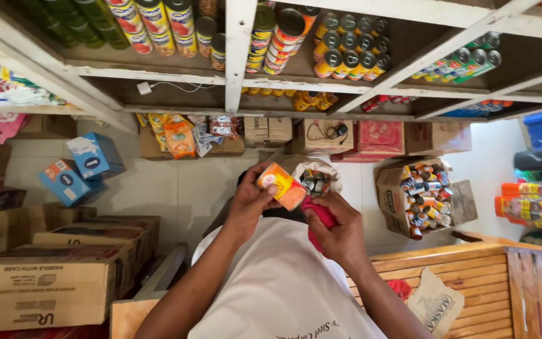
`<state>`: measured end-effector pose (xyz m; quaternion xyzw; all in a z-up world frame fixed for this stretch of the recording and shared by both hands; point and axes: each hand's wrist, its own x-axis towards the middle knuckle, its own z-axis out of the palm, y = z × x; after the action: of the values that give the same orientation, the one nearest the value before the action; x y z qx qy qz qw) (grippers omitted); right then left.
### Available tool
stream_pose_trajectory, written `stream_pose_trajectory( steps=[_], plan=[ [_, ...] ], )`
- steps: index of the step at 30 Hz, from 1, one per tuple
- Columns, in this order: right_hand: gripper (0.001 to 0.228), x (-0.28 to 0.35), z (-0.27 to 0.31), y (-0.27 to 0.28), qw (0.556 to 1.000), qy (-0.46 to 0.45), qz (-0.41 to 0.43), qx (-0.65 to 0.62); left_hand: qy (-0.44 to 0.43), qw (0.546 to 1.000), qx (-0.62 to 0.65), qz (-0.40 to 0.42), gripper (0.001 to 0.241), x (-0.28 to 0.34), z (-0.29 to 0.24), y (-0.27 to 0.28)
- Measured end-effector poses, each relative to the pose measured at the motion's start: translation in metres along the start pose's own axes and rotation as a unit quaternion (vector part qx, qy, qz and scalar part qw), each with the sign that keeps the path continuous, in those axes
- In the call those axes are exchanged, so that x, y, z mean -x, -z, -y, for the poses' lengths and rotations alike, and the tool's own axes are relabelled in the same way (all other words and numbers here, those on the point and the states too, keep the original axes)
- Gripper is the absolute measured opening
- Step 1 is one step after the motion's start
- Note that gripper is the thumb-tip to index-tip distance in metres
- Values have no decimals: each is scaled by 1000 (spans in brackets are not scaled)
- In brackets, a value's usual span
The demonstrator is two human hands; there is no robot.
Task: The recorder wipes dust off various canned goods with a cloth and places them onto grocery shelves.
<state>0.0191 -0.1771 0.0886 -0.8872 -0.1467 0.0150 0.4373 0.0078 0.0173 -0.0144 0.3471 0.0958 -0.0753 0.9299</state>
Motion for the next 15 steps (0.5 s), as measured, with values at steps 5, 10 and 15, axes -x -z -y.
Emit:
stream_pose_trajectory(
  steps=[5,10,15],
  plan=[
    [21,3,7,4,999,-28,-14,-16,-41,998,-40,-12,50,-5,34,29],
    [25,15,6,0,997,58,29,-38,-21,998,-58,-21,44,-5,89,48],
    [29,-8,11,-12,995,98,8,-14,-2,961,-275,32,71,-10,106,52]
  ],
)
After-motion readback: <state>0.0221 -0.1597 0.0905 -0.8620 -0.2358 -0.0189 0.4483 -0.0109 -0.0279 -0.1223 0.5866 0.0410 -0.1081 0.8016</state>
